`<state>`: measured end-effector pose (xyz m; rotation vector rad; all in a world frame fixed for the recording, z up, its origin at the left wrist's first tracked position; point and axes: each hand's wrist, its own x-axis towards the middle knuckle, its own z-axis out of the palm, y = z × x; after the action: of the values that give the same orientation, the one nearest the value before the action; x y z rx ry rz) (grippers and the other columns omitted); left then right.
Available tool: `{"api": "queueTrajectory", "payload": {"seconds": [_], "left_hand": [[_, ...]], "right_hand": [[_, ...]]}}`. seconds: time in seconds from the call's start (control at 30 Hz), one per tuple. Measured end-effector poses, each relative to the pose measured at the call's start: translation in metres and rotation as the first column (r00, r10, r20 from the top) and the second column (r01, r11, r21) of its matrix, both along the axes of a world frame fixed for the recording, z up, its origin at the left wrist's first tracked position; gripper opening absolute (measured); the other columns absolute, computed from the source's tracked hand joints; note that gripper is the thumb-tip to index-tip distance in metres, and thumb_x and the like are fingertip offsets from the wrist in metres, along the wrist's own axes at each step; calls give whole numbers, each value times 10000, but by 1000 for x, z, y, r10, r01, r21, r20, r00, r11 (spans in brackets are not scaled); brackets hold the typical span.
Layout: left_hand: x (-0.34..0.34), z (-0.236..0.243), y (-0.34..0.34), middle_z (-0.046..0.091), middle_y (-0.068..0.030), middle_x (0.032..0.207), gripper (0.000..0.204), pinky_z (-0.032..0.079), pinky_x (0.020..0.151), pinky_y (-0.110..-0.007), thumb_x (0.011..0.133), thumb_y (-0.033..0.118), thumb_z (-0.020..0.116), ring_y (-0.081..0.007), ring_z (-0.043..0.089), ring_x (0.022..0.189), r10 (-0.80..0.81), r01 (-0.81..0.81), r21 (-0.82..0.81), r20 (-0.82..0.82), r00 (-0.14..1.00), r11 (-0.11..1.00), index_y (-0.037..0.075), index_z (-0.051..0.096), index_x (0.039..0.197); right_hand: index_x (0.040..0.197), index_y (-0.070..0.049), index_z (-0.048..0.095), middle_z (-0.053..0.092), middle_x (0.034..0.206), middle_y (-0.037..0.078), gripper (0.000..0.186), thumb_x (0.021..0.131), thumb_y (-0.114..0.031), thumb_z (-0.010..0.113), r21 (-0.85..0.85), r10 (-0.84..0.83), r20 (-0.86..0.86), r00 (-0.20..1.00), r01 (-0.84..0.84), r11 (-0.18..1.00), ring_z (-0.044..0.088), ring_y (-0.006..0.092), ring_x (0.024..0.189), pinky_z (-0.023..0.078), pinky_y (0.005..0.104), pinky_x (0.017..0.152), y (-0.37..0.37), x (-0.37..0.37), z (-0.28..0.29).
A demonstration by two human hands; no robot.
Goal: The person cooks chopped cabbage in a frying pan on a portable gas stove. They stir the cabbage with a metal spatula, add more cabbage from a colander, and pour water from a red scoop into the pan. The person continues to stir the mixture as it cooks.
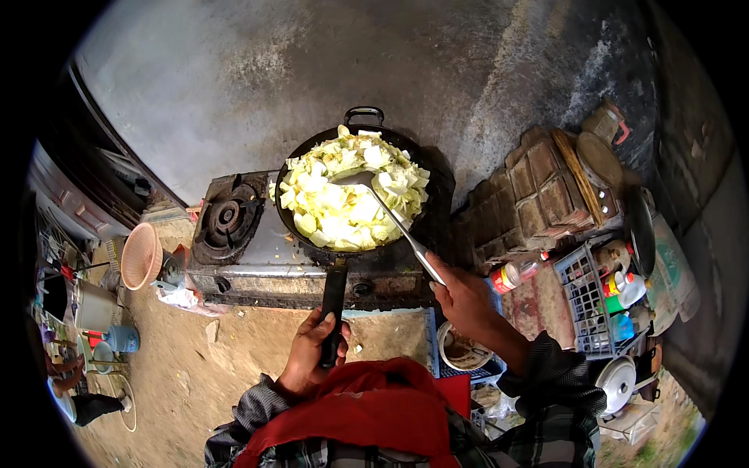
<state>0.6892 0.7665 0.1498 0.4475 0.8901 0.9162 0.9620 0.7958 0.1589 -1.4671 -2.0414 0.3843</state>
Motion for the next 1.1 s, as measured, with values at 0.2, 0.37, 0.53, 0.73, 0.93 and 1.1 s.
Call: {"api": "queueTrajectory", "payload": {"seconds": [0.2, 0.37, 0.53, 0.73, 0.93, 1.1], "left_hand": [[-1, -1, 0, 565, -68, 782, 153, 429, 395, -252, 949, 179, 436, -135, 532, 494, 3, -3, -8, -3, 1000, 1000, 86, 423, 1070], [3, 1, 3, 581, -74, 772, 126, 422, 373, -247, 943, 173, 440, -139, 540, 490, -12, 12, 14, -2, 1000, 1000, 90, 442, 1038], [2, 0, -3, 578, -58, 766, 168, 423, 386, -235, 942, 172, 438, -116, 529, 491, 23, -22, 20, -23, 999, 1000, 73, 433, 1078], [2, -3, -5, 573, -51, 757, 180, 427, 402, -234, 939, 172, 438, -108, 510, 493, 40, -40, 8, -43, 998, 999, 66, 429, 1085], [2, 1, -4, 573, -48, 750, 176, 420, 392, -232, 941, 172, 435, -109, 513, 483, 42, -42, -1, -40, 998, 999, 70, 430, 1084], [3, 1, -3, 577, -52, 754, 174, 412, 377, -227, 942, 169, 435, -110, 515, 474, 40, -40, 3, -33, 999, 999, 66, 431, 1082]], "right_hand": [[1268, -88, 478, 609, 897, 195, 450, 831, -63, 579, -63, 44, -169, 985, -55, 997, 592, 281, 656, 475, 332, 626, 16, 4, 53], [1247, -78, 500, 621, 813, 194, 420, 829, -99, 545, -59, 70, -121, 990, -77, 995, 601, 278, 649, 450, 359, 595, 84, -14, 56], [1242, -54, 501, 621, 801, 196, 433, 811, -88, 529, -141, 126, -100, 987, -139, 980, 595, 275, 623, 446, 376, 606, 134, -41, 49], [1252, -54, 493, 608, 777, 197, 467, 786, -47, 521, -83, 344, 67, 937, -338, 938, 582, 295, 620, 447, 376, 600, 119, -38, 61], [1243, -101, 513, 550, 725, 165, 466, 784, -37, 566, -80, 301, 266, 916, -290, 954, 553, 329, 616, 446, 372, 590, 75, -8, 68], [1272, -140, 496, 549, 693, 142, 474, 808, -98, 584, -6, 282, 198, 939, -286, 958, 552, 301, 607, 444, 392, 564, 70, 6, 54]]}}
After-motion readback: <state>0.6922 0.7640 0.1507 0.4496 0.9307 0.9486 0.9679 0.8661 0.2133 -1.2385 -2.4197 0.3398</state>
